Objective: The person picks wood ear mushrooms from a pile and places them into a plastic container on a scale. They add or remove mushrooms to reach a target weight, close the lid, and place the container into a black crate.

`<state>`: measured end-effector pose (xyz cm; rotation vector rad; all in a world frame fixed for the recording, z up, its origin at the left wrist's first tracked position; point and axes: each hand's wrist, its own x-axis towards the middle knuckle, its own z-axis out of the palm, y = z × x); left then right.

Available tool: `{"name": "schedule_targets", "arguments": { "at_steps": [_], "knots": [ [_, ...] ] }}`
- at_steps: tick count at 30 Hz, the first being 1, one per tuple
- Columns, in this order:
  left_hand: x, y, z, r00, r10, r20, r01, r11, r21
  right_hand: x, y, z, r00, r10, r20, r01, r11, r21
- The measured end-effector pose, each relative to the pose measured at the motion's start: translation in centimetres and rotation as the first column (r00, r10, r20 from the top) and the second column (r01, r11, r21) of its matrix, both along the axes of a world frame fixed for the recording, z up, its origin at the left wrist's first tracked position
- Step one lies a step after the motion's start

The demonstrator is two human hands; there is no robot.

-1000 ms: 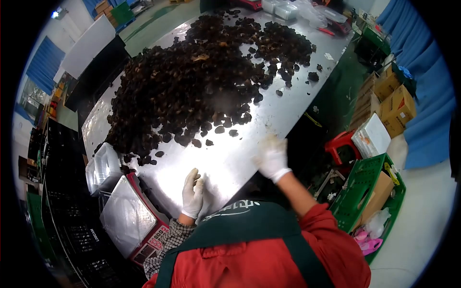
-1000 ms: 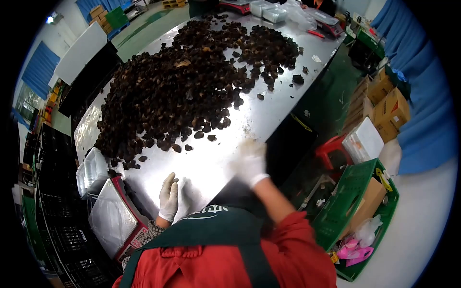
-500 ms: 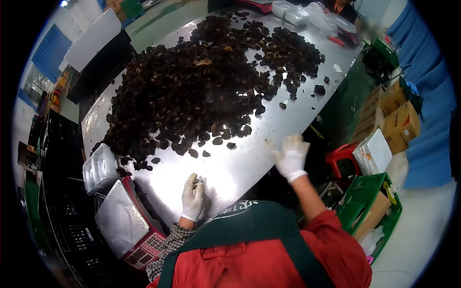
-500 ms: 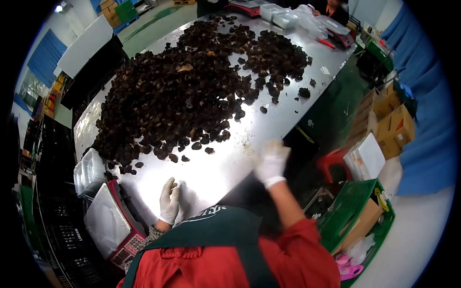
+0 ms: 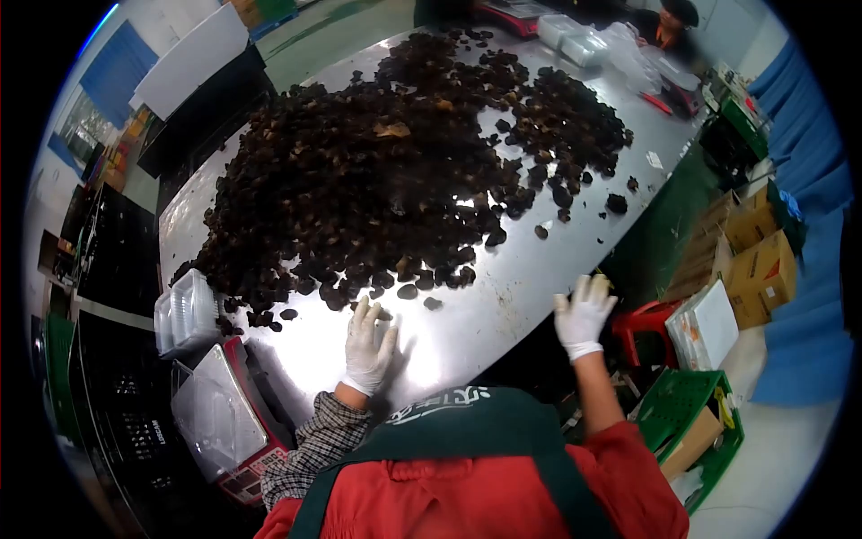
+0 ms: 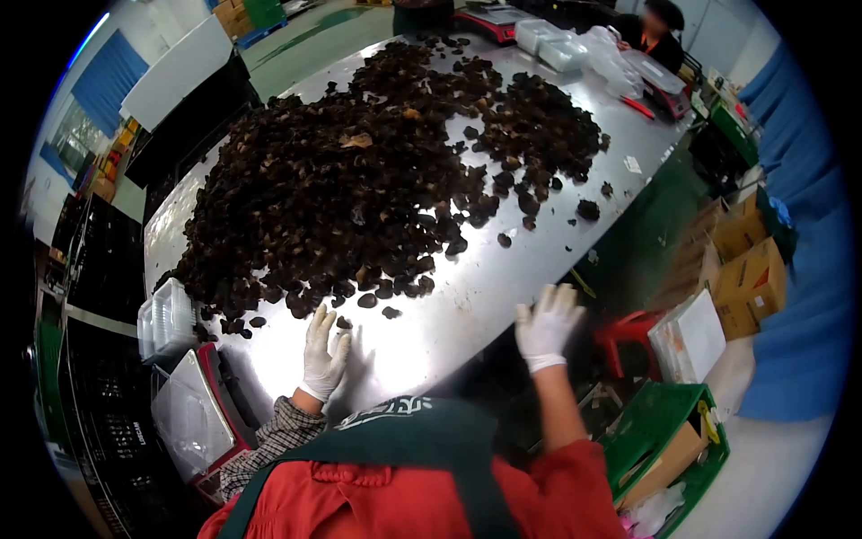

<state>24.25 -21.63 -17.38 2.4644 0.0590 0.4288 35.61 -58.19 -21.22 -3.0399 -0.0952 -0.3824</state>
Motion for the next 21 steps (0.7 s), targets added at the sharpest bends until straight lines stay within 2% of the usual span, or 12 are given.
{"name": "schedule_targets", "arguments": {
  "at_steps": [1,3,4,5,6,8,9,13,15,17,19,21],
  "knots": [
    [0.7,0.6,-0.1,1.0,0.012,0.013,-0.012,1.0,0.004,1.4,-1.7,-1.0,0.992,-0.035,0.118,0.04,0.998,-0.038],
    [3.3,1.3,0.8,0.999,0.037,0.013,-0.039,0.994,0.101,3.6,1.0,1.9,0.98,0.168,0.108,-0.18,0.976,0.122],
    [5.1,1.6,0.9,0.999,0.038,0.013,-0.04,0.989,0.142,4.8,3.7,2.3,0.939,0.325,0.109,-0.342,0.915,0.216],
    [7.1,1.7,1.1,0.999,0.04,0.017,-0.042,0.982,0.184,6.2,6.8,3.4,0.831,0.538,0.144,-0.553,0.766,0.328],
    [9.2,1.9,1.2,0.999,0.037,0.02,-0.041,0.975,0.218,7.7,10.5,2.0,0.806,0.565,0.175,-0.589,0.74,0.324],
    [13.1,2.4,0.6,0.998,0.054,0.017,-0.057,0.945,0.321,9.6,17.2,3.1,0.774,0.612,0.161,-0.63,0.72,0.29],
    [14.5,2.5,0.5,0.989,0.136,-0.062,-0.103,0.922,0.374,11.2,20.0,3.0,0.802,0.596,0.037,-0.582,0.767,0.271],
    [14.9,2.7,1.3,0.873,0.35,-0.34,-0.224,0.906,0.36,12.5,27.0,2.7,0.864,0.49,-0.119,-0.453,0.858,0.244],
    [12.7,3.2,0.2,0.846,0.294,-0.445,-0.193,0.947,0.257,10.0,27.9,3.3,0.769,0.634,-0.086,-0.593,0.756,0.276],
    [9.2,3.5,-1.3,0.917,0.18,-0.356,-0.099,0.967,0.234,6.1,27.7,3.2,0.59,0.803,-0.084,-0.729,0.575,0.372],
    [4.4,4.1,-5.9,0.949,0.166,-0.268,-0.092,0.959,0.268,2.0,26.4,2.3,0.471,0.881,0.042,-0.815,0.416,0.404],
    [0.2,2.5,-3.0,0.97,0.129,-0.208,-0.054,0.942,0.333,-1.3,24.7,3.1,0.381,0.922,0.074,-0.863,0.326,0.387]
  ]
}}
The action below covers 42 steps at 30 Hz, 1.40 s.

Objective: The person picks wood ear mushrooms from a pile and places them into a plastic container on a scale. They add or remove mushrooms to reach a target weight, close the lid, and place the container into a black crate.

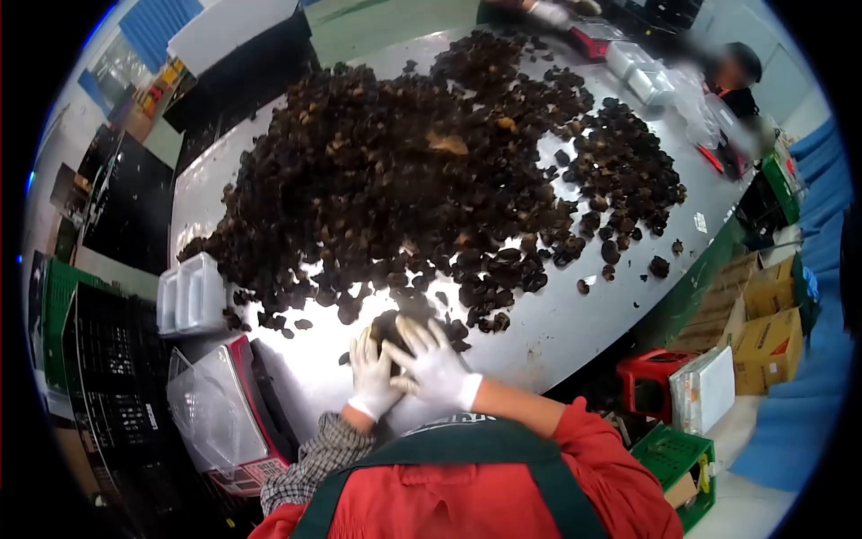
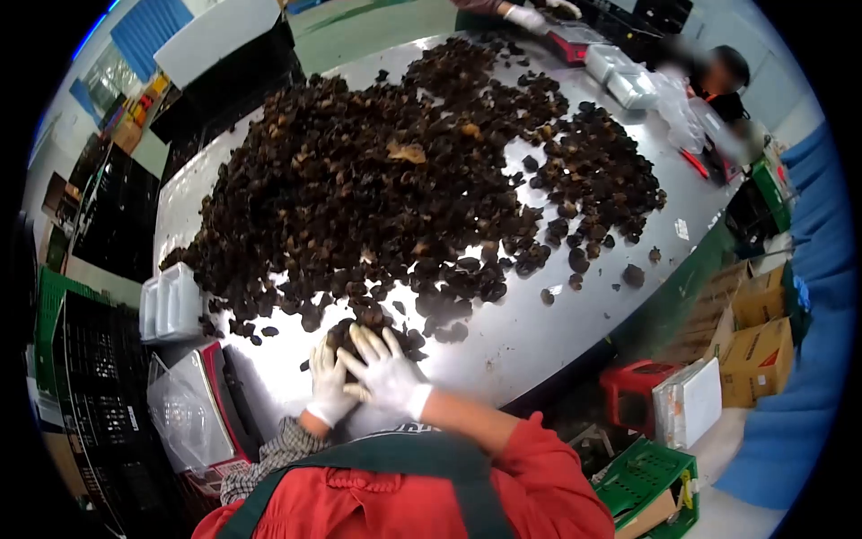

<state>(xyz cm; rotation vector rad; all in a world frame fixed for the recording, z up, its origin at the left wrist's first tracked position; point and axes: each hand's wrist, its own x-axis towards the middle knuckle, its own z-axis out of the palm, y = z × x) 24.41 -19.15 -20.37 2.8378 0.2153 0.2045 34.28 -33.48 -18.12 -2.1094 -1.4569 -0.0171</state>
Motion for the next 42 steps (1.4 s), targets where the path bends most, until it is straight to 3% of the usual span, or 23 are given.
{"name": "schedule_targets", "arguments": {
  "at_steps": [2,5,8,10,12,15,16,18,20,21,22,23,25,26,27,28,30,31,32,34,36,39,42],
  "knots": [
    [-3.3,-0.7,0.1,1.0,0.008,0.0,-0.008,1.0,0.008,-1.4,-1.5,-0.4,0.99,0.126,-0.055,-0.125,0.992,0.02],
    [-5.3,-1.2,1.4,0.997,0.047,0.062,-0.04,0.993,-0.112,-0.6,-3.0,-1.1,0.987,0.151,-0.054,-0.146,0.985,0.094],
    [-5.9,-0.3,1.5,0.977,0.126,0.174,-0.104,0.986,-0.132,5.1,-2.7,0.9,0.997,-0.039,-0.067,0.038,0.999,-0.018],
    [-5.8,0.9,1.1,0.965,0.119,0.234,-0.089,0.987,-0.135,8.5,-1.4,0.8,0.953,-0.302,0.021,0.302,0.953,-0.034],
    [-5.7,1.5,0.9,0.963,0.11,0.247,-0.081,0.989,-0.124,9.9,-0.7,-0.6,0.928,-0.362,0.094,0.371,0.921,-0.119],
    [-5.4,2.2,-0.1,0.905,0.297,0.305,-0.247,0.95,-0.192,5.1,-0.1,0.8,0.993,0.034,0.116,0.012,0.927,-0.374],
    [-5.4,2.5,-0.1,0.906,0.329,0.267,-0.284,0.939,-0.193,3.2,-0.4,-1.3,0.989,0.137,0.053,-0.116,0.951,-0.288],
    [-5.4,2.9,-1.1,0.886,0.371,0.278,-0.304,0.918,-0.256,3.6,0.1,1.6,0.969,0.247,0.0,-0.247,0.969,-0.029],
    [-5.2,2.9,-0.9,0.918,0.311,0.247,-0.256,0.939,-0.232,9.2,2.2,3.5,0.991,0.137,0.005,-0.137,0.991,-0.016],
    [-5.2,3.0,-1.0,0.917,0.309,0.25,-0.247,0.936,-0.251,12.9,3.1,3.3,0.987,0.043,0.156,-0.06,0.992,0.107],
    [-5.1,3.2,-1.1,0.917,0.307,0.255,-0.238,0.933,-0.268,16.5,4.5,6.0,0.993,-0.106,0.051,0.102,0.992,0.077],
    [-5.1,3.2,-1.3,0.913,0.32,0.252,-0.251,0.929,-0.271,21.0,5.5,4.1,0.963,-0.225,0.151,0.171,0.936,0.309],
    [-5.0,3.1,-1.0,0.913,0.331,0.238,-0.266,0.927,-0.265,27.6,6.8,3.8,0.864,-0.448,0.228,0.389,0.883,0.262],
    [-5.0,3.1,-0.9,0.913,0.34,0.224,-0.28,0.924,-0.262,30.1,7.4,3.1,0.847,-0.491,0.202,0.463,0.869,0.172],
    [-5.0,3.1,-0.8,0.911,0.349,0.219,-0.287,0.919,-0.272,31.8,7.6,2.6,0.87,-0.481,0.107,0.483,0.875,-0.001],
    [-5.0,3.0,-0.7,0.91,0.364,0.198,-0.303,0.911,-0.281,33.1,7.8,1.9,0.856,-0.516,-0.024,0.513,0.855,-0.069],
    [-5.1,3.2,-1.1,0.912,0.353,0.207,-0.289,0.914,-0.286,35.5,7.3,1.4,0.802,-0.429,-0.415,0.494,0.868,0.057],
    [-5.2,3.2,-1.0,0.916,0.352,0.194,-0.291,0.914,-0.282,35.4,7.2,2.4,0.709,-0.375,-0.597,0.549,0.825,0.133],
    [-5.2,3.2,-1.0,0.915,0.356,0.191,-0.294,0.911,-0.287,35.2,6.4,3.5,0.719,-0.343,-0.604,0.541,0.822,0.178],
    [-5.1,3.2,-1.0,0.918,0.351,0.186,-0.288,0.91,-0.296,34.0,4.9,5.9,0.54,-0.244,-0.805,0.591,0.791,0.157],
    [-5.1,3.2,-1.1,0.919,0.346,0.187,-0.281,0.911,-0.301,32.8,3.3,7.2,0.379,-0.063,-0.923,0.622,0.756,0.204],
    [-5.1,3.2,-1.1,0.924,0.336,0.184,-0.279,0.919,-0.28,31.8,0.7,7.6,0.291,0.192,-0.937,0.548,0.769,0.328],
    [-5.2,3.2,-1.4,0.924,0.34,0.174,-0.289,0.92,-0.263,29.5,-1.4,8.9,0.246,0.286,-0.926,0.55,0.746,0.376]
  ]
}}
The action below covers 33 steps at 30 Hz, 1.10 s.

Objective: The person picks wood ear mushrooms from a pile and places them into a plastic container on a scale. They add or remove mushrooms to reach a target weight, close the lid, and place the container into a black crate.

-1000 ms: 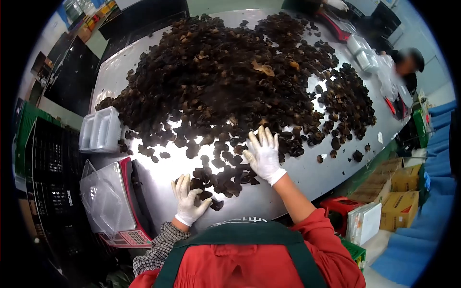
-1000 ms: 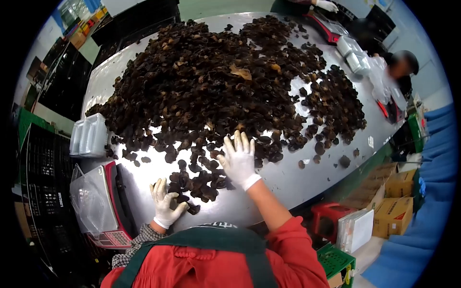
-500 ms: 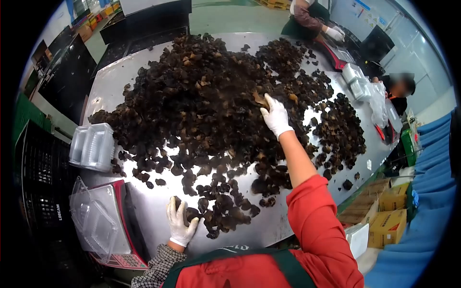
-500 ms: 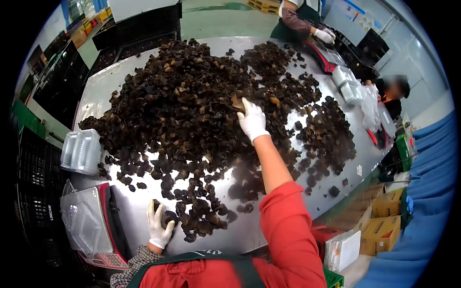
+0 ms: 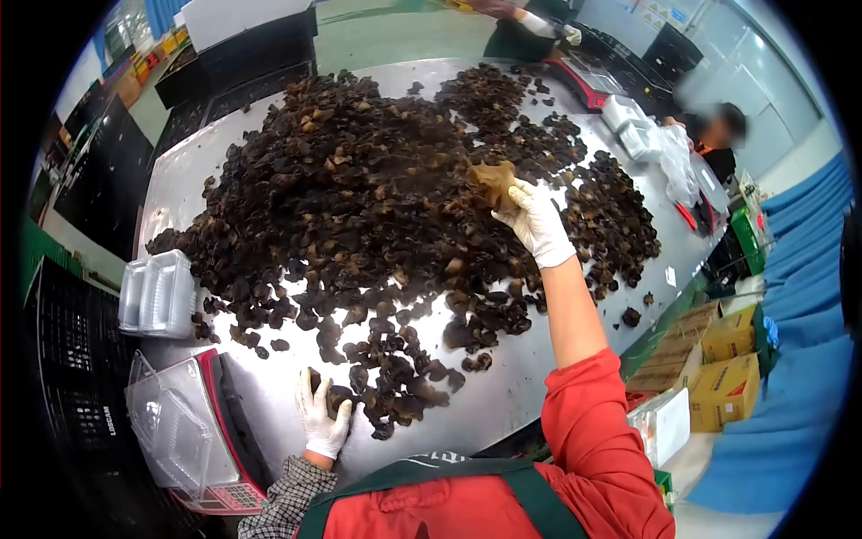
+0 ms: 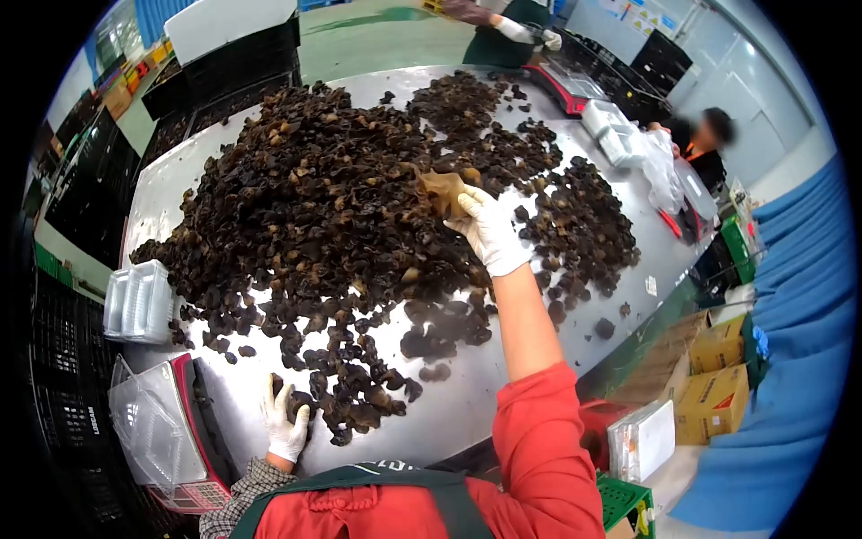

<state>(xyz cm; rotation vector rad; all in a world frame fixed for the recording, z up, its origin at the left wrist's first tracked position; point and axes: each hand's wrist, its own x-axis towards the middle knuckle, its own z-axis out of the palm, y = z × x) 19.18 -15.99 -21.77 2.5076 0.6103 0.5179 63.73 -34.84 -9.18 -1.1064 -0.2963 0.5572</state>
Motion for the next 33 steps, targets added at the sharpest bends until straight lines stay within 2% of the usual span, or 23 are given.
{"name": "schedule_targets", "arguments": {
  "at_steps": [1,5,6,7,8,9,11,12,13,14,15,16,18,20,21,22,24,26,28,30,31,33],
  "knots": [
    [0.0,0.0,-0.1,1.0,0.001,-0.003,-0.001,1.0,0.006,-0.8,-1.1,0.5,1.0,0.025,-0.008,-0.025,0.999,0.022],
    [0.1,-0.3,0.0,1.0,0.018,0.004,-0.018,1.0,0.002,-4.3,-7.7,0.7,0.99,-0.131,-0.052,0.131,0.991,-0.004],
    [0.2,-0.3,0.1,1.0,0.024,-0.003,-0.024,1.0,-0.002,-4.9,-10.4,0.4,0.996,-0.09,0.004,0.09,0.994,-0.063],
    [0.2,-0.3,0.0,1.0,0.025,0.003,-0.025,1.0,0.004,-6.1,-13.2,0.6,0.989,-0.137,0.054,0.145,0.97,-0.196],
    [0.1,-0.3,0.0,1.0,0.024,0.004,-0.024,1.0,0.013,-9.3,-14.6,2.8,0.963,-0.245,0.116,0.268,0.92,-0.286],
    [0.1,-0.3,0.0,1.0,0.02,0.006,-0.02,1.0,0.012,-10.7,-17.7,2.6,0.942,-0.197,0.273,0.29,0.887,-0.359],
    [0.2,-0.3,0.0,1.0,0.018,0.012,-0.018,1.0,0.018,-12.5,-25.1,1.3,0.826,0.065,0.559,0.298,0.793,-0.531],
    [0.2,-0.3,0.0,1.0,0.02,0.006,-0.02,1.0,0.023,-14.7,-26.7,3.1,0.976,-0.081,0.204,0.19,0.778,-0.598],
    [0.3,-0.3,0.0,1.0,0.02,0.005,-0.02,1.0,0.01,-14.9,-30.2,1.2,0.942,0.031,0.333,0.268,0.525,-0.808],
    [0.4,-0.3,0.1,1.0,0.022,0.004,-0.022,1.0,-0.001,-14.8,-33.3,-0.4,0.969,0.141,0.204,0.155,0.301,-0.941],
    [0.4,-0.3,0.1,1.0,0.018,0.003,-0.018,1.0,0.01,-15.2,-32.8,-0.5,0.883,0.307,0.356,0.317,0.169,-0.933],
    [0.4,-0.3,0.1,1.0,0.017,0.002,-0.017,1.0,0.023,-15.3,-32.1,-0.6,0.747,0.483,0.457,0.488,0.068,-0.87],
    [0.5,-0.3,0.0,1.0,0.025,0.011,-0.025,1.0,0.018,-14.1,-26.9,-1.5,0.759,0.243,0.604,0.48,0.417,-0.772],
    [0.5,-0.5,0.2,0.999,0.041,0.018,-0.041,0.999,0.027,-14.2,-17.5,-0.9,0.876,0.126,0.466,0.3,0.615,-0.729],
    [0.4,-0.4,0.0,0.999,0.047,0.017,-0.048,0.999,0.023,-12.7,-14.0,-3.3,0.71,0.308,0.633,0.346,0.63,-0.695],
    [0.4,-0.4,-0.1,0.998,0.054,0.009,-0.054,0.998,0.022,-12.6,-9.7,-3.1,0.568,0.434,0.699,0.36,0.633,-0.686],
    [0.4,-0.5,0.1,0.998,0.057,-0.01,-0.057,0.998,0.0,-11.0,-2.5,-4.8,0.402,0.492,0.772,0.34,0.703,-0.625],
    [0.4,-0.5,0.2,0.997,0.067,-0.038,-0.066,0.998,0.011,-8.9,3.8,-4.8,0.362,0.529,0.768,0.366,0.677,-0.639],
    [0.4,-0.5,0.4,0.997,0.068,-0.026,-0.067,0.998,0.017,-6.0,8.5,-5.1,0.358,0.494,0.792,0.539,0.584,-0.607],
    [0.4,-0.4,0.2,0.997,0.075,-0.022,-0.074,0.996,0.042,-4.0,12.4,-5.4,0.468,0.469,0.749,0.632,0.416,-0.654],
    [0.4,-0.5,0.3,0.996,0.082,-0.03,-0.081,0.996,0.047,-3.5,13.7,-5.7,0.508,0.498,0.703,0.617,0.358,-0.7],
    [0.4,-0.3,0.1,0.997,0.079,-0.009,-0.078,0.995,0.062,-5.3,15.4,-5.9,0.475,0.602,0.641,0.572,0.343,-0.745]
  ]
}}
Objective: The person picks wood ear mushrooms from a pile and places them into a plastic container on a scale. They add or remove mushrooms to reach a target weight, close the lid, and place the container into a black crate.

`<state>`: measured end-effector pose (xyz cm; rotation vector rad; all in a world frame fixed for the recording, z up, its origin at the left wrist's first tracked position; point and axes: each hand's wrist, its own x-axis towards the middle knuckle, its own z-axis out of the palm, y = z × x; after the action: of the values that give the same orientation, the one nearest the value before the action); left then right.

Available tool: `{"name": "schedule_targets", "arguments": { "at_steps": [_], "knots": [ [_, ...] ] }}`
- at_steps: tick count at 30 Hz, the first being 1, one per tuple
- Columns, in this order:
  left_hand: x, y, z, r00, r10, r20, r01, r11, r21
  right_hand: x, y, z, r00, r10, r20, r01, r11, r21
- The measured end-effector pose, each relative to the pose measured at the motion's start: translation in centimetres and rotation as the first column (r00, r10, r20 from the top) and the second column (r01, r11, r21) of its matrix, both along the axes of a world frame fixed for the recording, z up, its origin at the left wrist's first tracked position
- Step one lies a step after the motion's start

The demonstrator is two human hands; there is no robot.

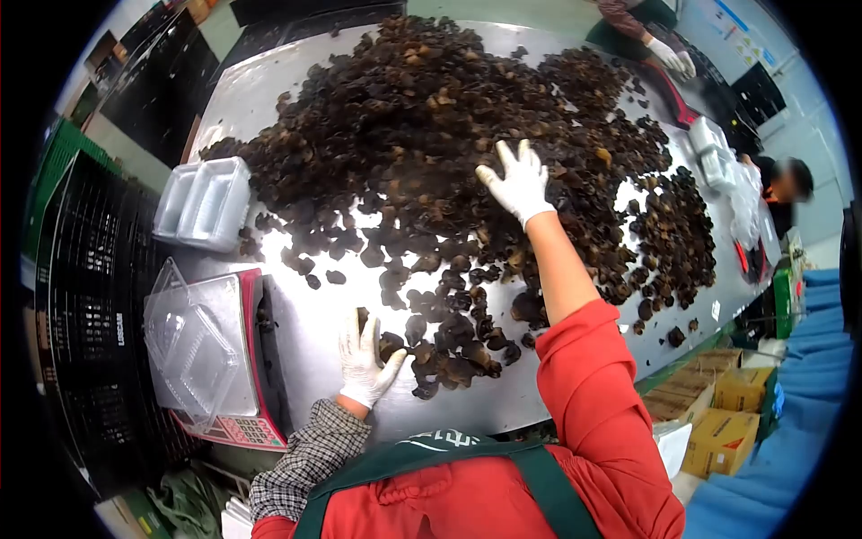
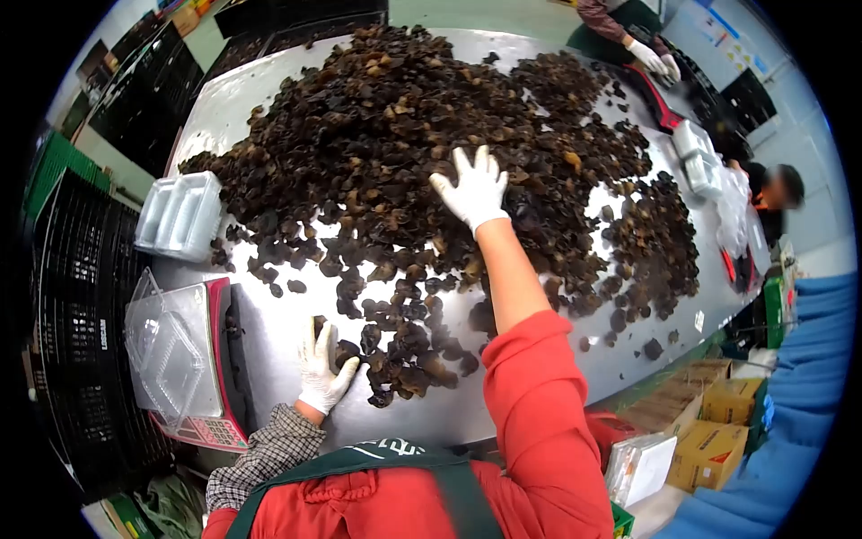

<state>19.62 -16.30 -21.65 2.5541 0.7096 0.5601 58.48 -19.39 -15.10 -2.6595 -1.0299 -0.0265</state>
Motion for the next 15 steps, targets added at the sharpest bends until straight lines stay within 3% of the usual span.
{"name": "schedule_targets", "arguments": {
  "at_steps": [1,4,6,7,9,11,13,14,15],
  "knots": [
    [0.0,0.0,0.1,1.0,0.004,0.003,-0.004,1.0,0.015,-1.5,0.7,0.1,0.999,0.044,-0.011,-0.045,0.998,-0.048],
    [0.0,-0.1,0.3,1.0,0.01,-0.015,-0.011,0.998,-0.058,-6.6,-0.1,-0.1,0.935,0.353,0.032,-0.354,0.923,0.153],
    [0.1,0.1,0.3,1.0,-0.001,-0.01,0.0,0.997,-0.071,-10.7,-1.5,0.1,0.788,0.576,-0.218,-0.546,0.817,0.186],
    [0.1,0.0,0.4,1.0,-0.002,-0.006,0.001,0.998,-0.066,-12.7,-3.0,-1.0,0.745,0.667,-0.005,-0.648,0.726,0.231],
    [0.0,0.1,0.5,1.0,-0.001,0.003,0.001,0.999,-0.049,-15.7,-5.0,0.6,0.645,0.764,-0.03,-0.723,0.622,0.302],
    [0.0,0.2,0.3,1.0,-0.005,0.015,0.006,0.999,-0.036,-15.2,-5.7,3.1,0.618,0.766,-0.177,-0.645,0.623,0.443],
    [0.2,0.2,0.1,0.999,-0.012,0.051,0.014,1.0,-0.023,-11.4,-4.5,3.7,0.723,0.686,0.083,-0.636,0.613,0.469],
    [0.2,0.3,0.1,0.999,-0.02,0.051,0.021,1.0,-0.011,-9.0,-3.5,3.5,0.808,0.556,0.194,-0.576,0.679,0.455],
    [0.3,0.2,0.2,0.999,-0.022,0.05,0.022,1.0,-0.016,-5.8,-2.5,4.1,0.865,0.496,0.077,-0.485,0.784,0.387]
  ]
}}
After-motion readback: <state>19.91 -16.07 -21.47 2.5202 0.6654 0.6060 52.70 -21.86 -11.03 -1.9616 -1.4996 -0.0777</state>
